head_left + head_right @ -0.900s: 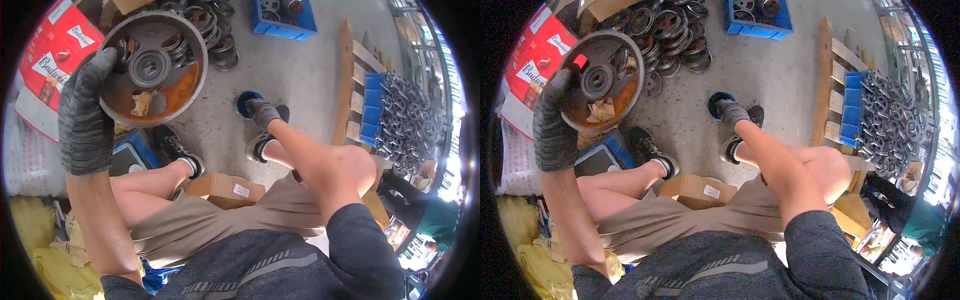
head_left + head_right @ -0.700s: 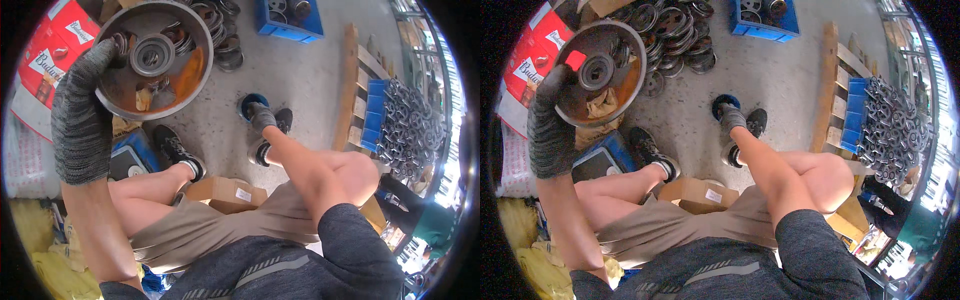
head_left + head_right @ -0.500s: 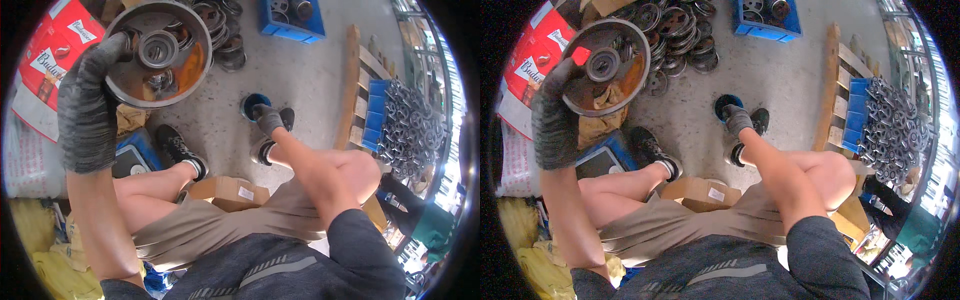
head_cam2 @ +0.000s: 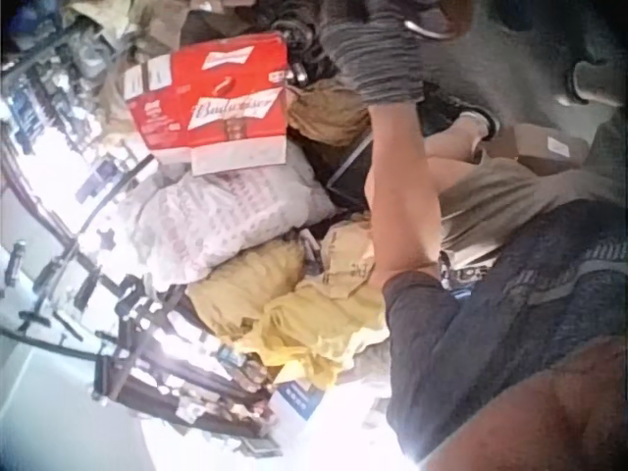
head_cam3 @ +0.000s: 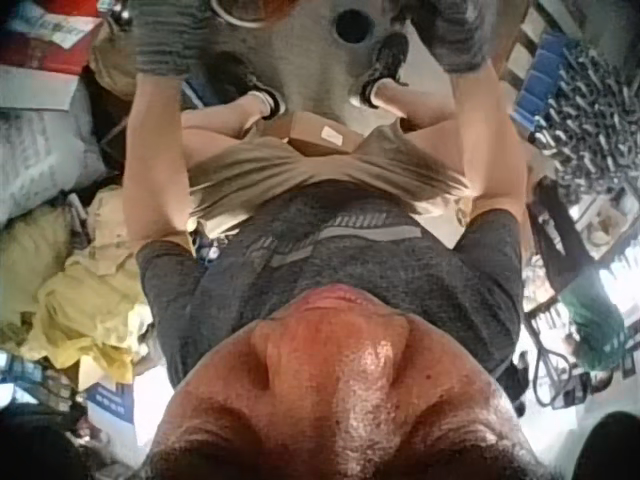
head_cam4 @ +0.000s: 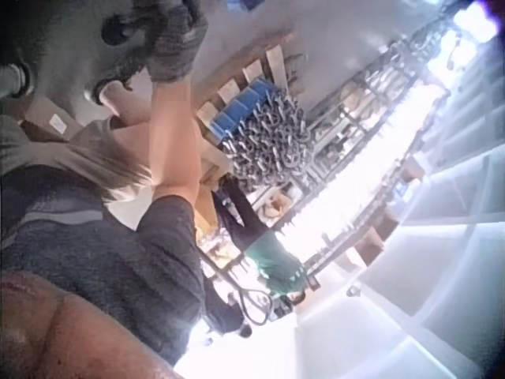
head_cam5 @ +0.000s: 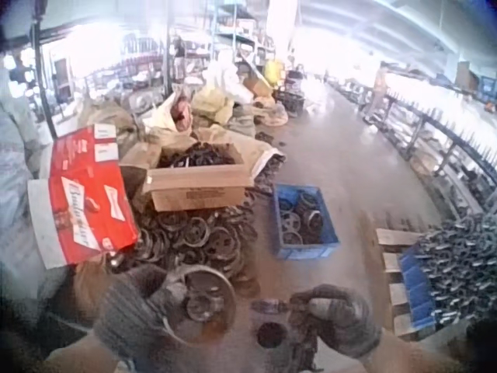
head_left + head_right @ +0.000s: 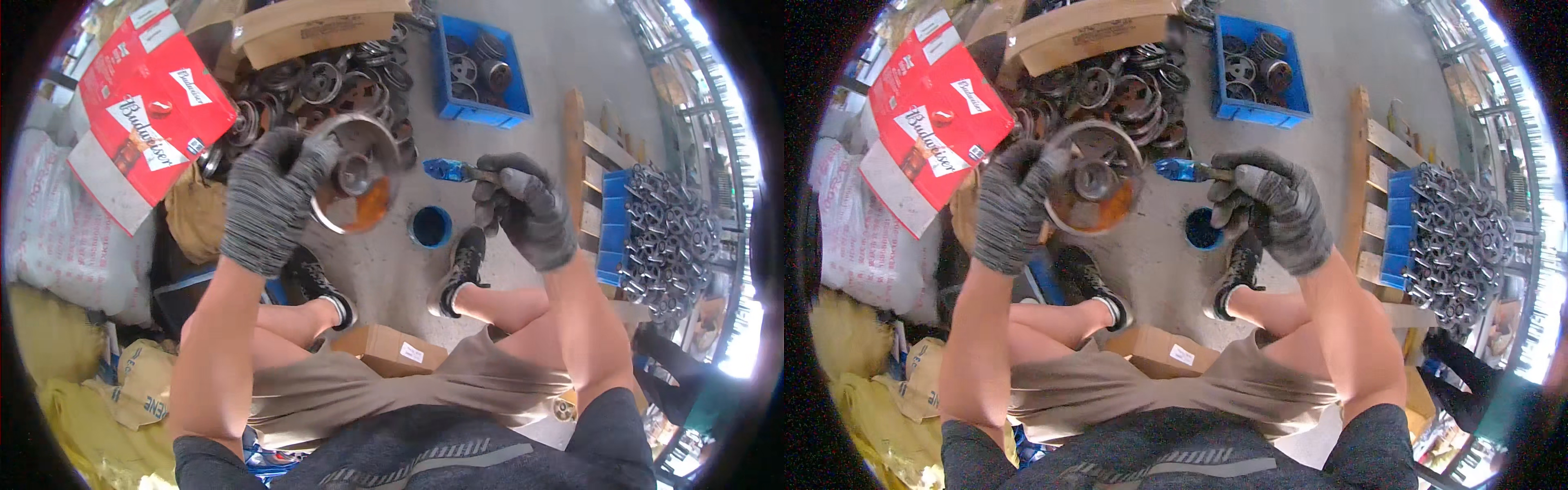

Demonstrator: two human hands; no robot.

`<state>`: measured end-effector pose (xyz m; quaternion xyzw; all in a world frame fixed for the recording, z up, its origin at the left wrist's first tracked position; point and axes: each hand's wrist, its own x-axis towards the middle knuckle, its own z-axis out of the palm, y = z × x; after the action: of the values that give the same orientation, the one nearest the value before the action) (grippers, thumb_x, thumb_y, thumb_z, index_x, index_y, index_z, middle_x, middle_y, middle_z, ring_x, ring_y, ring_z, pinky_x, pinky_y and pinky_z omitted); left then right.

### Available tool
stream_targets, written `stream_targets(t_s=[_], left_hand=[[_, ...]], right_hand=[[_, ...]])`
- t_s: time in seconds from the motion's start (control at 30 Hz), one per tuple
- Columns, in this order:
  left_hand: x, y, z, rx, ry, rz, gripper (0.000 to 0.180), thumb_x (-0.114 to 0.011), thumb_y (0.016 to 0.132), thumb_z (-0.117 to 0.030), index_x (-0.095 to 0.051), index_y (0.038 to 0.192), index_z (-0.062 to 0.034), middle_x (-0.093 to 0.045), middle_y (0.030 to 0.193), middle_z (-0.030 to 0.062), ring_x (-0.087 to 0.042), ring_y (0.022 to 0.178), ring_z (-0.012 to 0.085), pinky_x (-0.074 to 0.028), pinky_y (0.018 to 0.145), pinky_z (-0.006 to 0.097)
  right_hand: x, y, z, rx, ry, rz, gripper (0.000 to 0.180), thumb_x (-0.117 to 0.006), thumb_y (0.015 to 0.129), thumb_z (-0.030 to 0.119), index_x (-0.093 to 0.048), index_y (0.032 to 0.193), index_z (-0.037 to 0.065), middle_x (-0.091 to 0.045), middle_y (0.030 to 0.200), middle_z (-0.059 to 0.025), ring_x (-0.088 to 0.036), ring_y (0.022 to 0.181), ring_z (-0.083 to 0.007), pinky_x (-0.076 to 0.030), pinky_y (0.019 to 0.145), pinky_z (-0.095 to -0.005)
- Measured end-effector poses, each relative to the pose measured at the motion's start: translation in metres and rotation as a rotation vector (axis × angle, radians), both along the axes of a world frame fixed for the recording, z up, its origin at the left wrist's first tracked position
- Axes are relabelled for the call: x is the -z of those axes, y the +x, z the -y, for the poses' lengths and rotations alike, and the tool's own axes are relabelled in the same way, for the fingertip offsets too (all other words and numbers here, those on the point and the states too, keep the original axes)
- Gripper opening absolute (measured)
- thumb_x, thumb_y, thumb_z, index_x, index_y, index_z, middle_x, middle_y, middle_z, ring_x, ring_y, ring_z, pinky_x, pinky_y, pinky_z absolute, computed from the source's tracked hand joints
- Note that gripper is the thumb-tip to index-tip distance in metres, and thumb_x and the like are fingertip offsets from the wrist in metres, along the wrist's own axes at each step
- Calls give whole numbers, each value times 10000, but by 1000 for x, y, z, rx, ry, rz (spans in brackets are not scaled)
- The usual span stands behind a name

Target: The person lubricates metal pulleys by dipping a brush into blue grease, applying the grease to the center of each pulley, and sorting them into stacks and a blue crate.

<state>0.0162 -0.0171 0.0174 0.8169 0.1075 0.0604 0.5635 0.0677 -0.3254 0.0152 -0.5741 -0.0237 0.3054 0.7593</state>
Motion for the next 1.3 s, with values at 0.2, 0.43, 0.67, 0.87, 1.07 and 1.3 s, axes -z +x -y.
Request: stream_targets(t_s=[0.2, 0.43, 0.67, 0.87, 1.07, 1.3], left_hand=[[-7, -3, 24, -22, -134, -8, 295, -708, 903, -261, -690, 976, 24, -686, 822, 61, -577, 751, 92, -486, 694, 268], [-12, 0, 34, -18, -81, -9, 281, -709, 905, -249, -690, 978, 22, -687, 825, 59, -579, 746, 90, -485, 685, 260], [-11, 0, 31, 36, -163, -59, 306, -693, 904, -285, -701, 982, 11, -684, 833, 60, -580, 773, 107, -480, 729, 270], [1, 1, 18, 133, -217, -188, 393, -687, 888, -371, -705, 966, 14, -663, 820, 53, -560, 777, 121, -467, 733, 295], [-1, 1, 20, 145, -197, -204, 405, -692, 879, -378, -704, 940, 22, -639, 780, 50, -537, 745, 121, -452, 688, 296], [-2, -1, 29, 212, -178, -329, 344, -692, 877, -349, -708, 943, -11, -675, 855, 11, -581, 803, 114, -482, 761, 286]], right_hand=[[-27, -25, -27, 31, -110, 199, 362, -646, 941, 246, -639, 1189, -18, -706, 915, -134, -697, 735, -196, -571, 621, -307], [-22, -26, -41, 75, -53, 96, 304, -623, 961, 200, -647, 1181, -7, -688, 853, -91, -687, 726, -178, -557, 626, -294], [-22, -18, -41, -22, -107, 211, 306, -603, 973, 184, -627, 1180, -41, -711, 923, -147, -705, 769, -213, -592, 656, -326], [-31, -6, -25, -287, -136, 265, 215, -655, 881, 136, -698, 1000, -37, -692, 901, -112, -671, 738, -169, -546, 644, -282], [-45, -1, -16, -355, -430, 1023, 268, -700, 739, 49, -726, 1001, 97, -674, 839, -84, -644, 705, -239, -523, 673, -326], [-39, -10, -29, -416, -448, 1179, 354, -715, 704, 65, -697, 1050, 133, -649, 947, -102, -634, 785, -348, -517, 664, -410]])
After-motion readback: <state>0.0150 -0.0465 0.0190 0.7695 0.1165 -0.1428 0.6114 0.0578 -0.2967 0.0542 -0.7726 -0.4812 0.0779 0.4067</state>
